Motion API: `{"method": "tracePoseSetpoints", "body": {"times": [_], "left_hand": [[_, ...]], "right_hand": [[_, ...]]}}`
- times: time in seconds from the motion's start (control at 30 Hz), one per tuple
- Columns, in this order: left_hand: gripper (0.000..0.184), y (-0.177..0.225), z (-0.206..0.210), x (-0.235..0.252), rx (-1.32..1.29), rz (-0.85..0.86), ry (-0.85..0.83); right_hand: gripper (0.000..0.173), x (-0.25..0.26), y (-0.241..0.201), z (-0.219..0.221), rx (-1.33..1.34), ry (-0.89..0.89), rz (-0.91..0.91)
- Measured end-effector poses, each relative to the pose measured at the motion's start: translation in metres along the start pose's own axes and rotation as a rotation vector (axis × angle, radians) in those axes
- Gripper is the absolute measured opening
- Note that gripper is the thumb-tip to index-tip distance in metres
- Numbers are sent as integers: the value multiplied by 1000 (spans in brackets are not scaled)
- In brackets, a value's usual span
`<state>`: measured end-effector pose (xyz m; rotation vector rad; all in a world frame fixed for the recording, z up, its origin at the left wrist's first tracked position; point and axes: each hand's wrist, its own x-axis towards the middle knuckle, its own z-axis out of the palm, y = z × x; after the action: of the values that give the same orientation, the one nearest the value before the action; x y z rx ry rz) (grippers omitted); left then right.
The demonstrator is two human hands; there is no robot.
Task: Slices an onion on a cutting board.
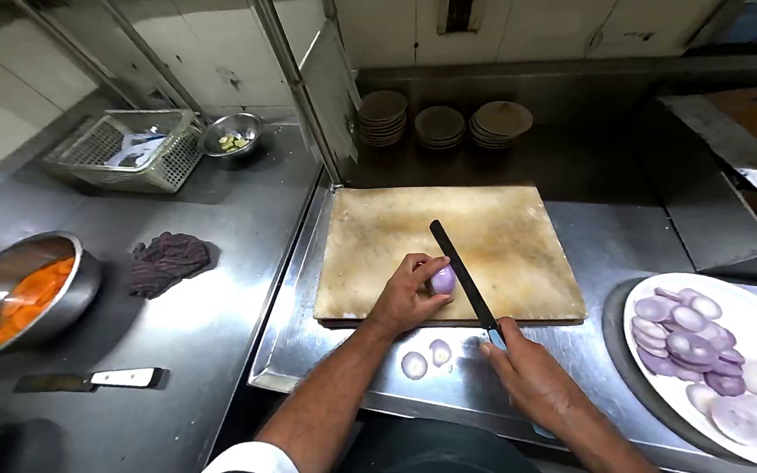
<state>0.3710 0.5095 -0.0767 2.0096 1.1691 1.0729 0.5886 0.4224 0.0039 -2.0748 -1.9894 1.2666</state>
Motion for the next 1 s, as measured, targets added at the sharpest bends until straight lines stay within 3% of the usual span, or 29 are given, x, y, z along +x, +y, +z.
{"method": "tracePoseSetpoints", "body": {"times": [0.4,0.67,0.73,0.8,0.87,1.0], "left_hand": [[60,-2,1,1,4,14,10],[60,-5,0,1,32,25,8],[61,-3,-3,-2,-42,-6,-1],[63,-1,-10,-3,-187,-73,29],[67,1,-18,-9,-360,-153,73],[74,9,-32,-24,-569,-296,142]], "right_hand": [[34,49,-40,-7,-173,22,9],[46,-29,37,45,-129,-124,158],[48,-39,51,36,-43,-120,112],[46,-33,59,18,-7,-6,35],[45,-15,55,-6,-129,95,51],[35,9,49,-30,-451,125,73]]}}
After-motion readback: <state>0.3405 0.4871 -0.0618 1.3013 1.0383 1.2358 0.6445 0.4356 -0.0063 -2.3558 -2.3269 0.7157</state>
